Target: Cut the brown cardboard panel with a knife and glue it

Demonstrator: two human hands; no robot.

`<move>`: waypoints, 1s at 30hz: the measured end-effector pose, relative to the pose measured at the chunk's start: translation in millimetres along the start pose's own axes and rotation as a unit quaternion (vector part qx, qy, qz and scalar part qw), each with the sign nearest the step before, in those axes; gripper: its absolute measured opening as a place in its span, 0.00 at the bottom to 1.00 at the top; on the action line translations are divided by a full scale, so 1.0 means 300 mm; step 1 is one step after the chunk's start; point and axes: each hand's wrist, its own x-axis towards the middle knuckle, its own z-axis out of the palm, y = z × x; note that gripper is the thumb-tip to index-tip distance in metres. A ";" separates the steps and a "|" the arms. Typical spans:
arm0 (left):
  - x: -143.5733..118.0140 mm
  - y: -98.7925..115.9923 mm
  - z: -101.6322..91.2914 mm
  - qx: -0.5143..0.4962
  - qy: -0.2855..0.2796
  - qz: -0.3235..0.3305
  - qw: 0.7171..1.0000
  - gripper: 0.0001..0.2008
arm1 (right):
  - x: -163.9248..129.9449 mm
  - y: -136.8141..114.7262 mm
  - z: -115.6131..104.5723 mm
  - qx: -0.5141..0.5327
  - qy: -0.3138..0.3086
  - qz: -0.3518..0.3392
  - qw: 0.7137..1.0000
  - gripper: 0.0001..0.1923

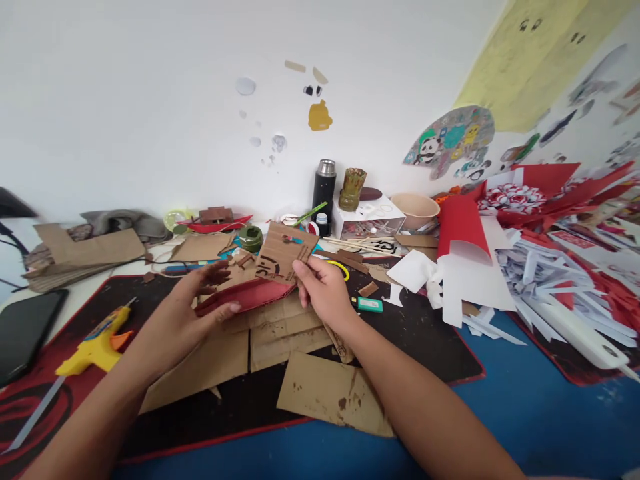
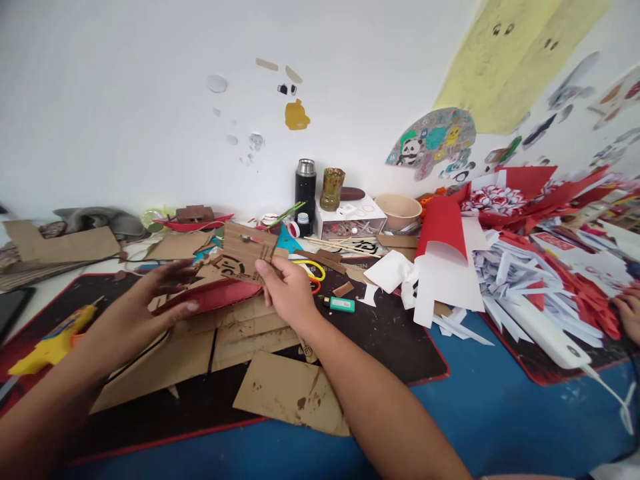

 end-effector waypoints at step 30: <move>-0.047 0.061 0.055 0.102 0.030 0.159 0.981 0.24 | -0.042 -0.014 0.026 -0.079 -0.002 -0.079 0.994 0.23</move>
